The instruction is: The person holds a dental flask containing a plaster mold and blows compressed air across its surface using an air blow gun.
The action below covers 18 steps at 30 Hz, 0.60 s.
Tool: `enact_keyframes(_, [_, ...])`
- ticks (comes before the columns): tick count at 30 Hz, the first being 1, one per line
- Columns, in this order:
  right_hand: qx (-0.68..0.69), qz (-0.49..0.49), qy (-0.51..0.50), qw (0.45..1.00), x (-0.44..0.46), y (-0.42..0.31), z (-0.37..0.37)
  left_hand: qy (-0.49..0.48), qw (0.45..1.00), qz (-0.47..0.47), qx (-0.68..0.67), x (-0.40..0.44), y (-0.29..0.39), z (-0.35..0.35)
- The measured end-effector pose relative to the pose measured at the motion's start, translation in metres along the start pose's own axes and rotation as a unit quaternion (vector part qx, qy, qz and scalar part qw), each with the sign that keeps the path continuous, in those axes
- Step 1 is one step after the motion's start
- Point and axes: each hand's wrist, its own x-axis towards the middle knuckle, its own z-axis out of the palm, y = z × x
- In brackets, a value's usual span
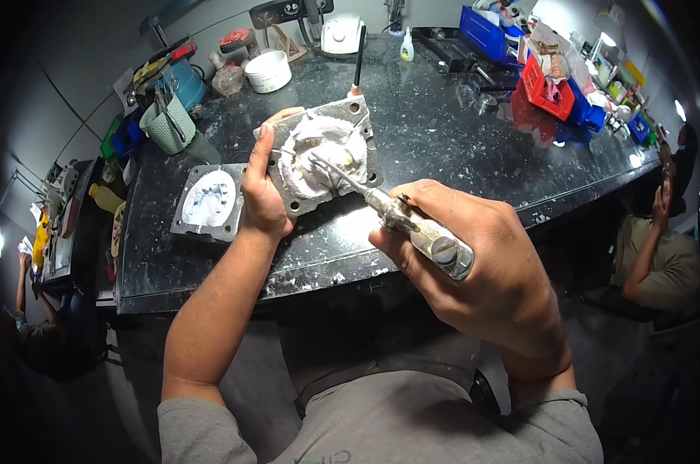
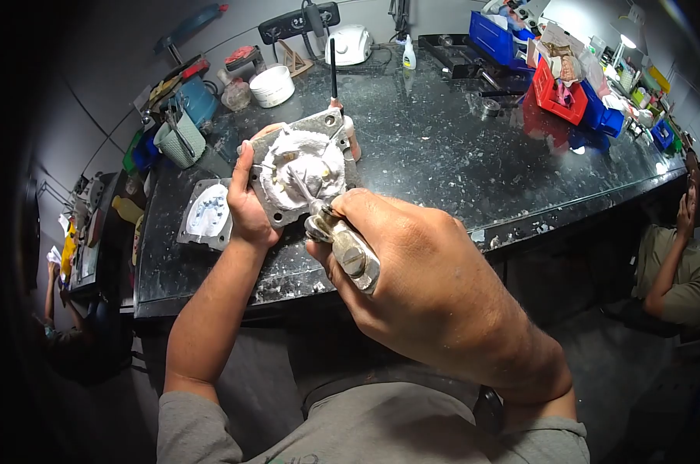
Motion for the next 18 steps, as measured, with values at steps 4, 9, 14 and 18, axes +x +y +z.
enact_keyframes(4, [0.025,0.011,-0.007,1.0,0.0008,0.0006,-0.0039,0.003,0.994,0.048,0.099,-0.0025,0.0025,0.0057])
enact_keyframes(9, [0.02,0.019,-0.009,1.0,0.0015,-0.0002,-0.0057,-0.015,0.98,0.092,0.174,-0.0054,0.0031,0.0056])
enact_keyframes(14, [0.021,0.004,-0.015,1.0,0.0031,0.0002,-0.0058,-0.027,0.975,0.113,0.19,-0.0034,0.0009,0.0009])
enact_keyframes(18, [-0.02,-0.026,-0.036,0.999,0.0036,0.0033,-0.0048,-0.025,0.976,0.113,0.183,-0.0029,-0.0003,-0.0002])
